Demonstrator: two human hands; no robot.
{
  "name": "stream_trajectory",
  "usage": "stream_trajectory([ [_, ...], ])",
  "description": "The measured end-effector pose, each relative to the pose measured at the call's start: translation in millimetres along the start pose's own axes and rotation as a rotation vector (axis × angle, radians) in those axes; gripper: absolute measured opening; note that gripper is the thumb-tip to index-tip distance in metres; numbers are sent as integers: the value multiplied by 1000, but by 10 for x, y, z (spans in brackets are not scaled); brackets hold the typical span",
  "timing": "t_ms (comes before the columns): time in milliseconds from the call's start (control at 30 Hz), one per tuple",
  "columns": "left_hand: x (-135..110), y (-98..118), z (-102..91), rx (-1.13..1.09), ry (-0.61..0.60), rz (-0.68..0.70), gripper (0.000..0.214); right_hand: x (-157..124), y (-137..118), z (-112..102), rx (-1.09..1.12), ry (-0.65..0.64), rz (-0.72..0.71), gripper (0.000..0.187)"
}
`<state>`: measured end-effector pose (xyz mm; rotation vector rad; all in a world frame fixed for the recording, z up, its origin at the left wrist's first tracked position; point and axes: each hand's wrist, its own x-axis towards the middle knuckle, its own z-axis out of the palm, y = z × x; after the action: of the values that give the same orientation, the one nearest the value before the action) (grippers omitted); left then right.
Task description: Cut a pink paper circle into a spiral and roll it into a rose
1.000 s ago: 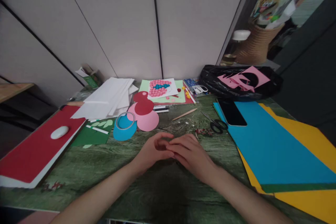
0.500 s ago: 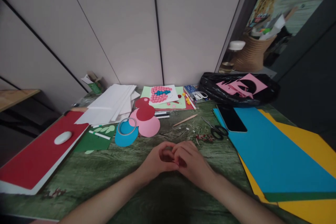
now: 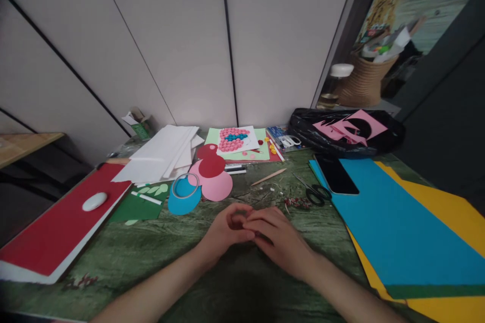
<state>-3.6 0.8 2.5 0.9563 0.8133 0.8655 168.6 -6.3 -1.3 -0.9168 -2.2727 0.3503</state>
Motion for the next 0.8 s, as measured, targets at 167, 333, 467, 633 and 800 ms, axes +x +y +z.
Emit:
stream_trajectory([
  [167,13,-28,-26,62,-30,10,51,-6,23,9,-8,7,-23,24],
  [333,9,-52,-16,110,-56,7,48,3,12,8,15,-9,-1,12],
  [467,6,-68,-6,107,-68,3,47,4,-5,9,26,-7,18,6],
  [633,8,-93,4,132,-60,-11,49,1,-24,14,23,-36,57,11],
  [800,1,-55,15,118,-28,-18,49,22,-29,-15,44,-53,78,5],
])
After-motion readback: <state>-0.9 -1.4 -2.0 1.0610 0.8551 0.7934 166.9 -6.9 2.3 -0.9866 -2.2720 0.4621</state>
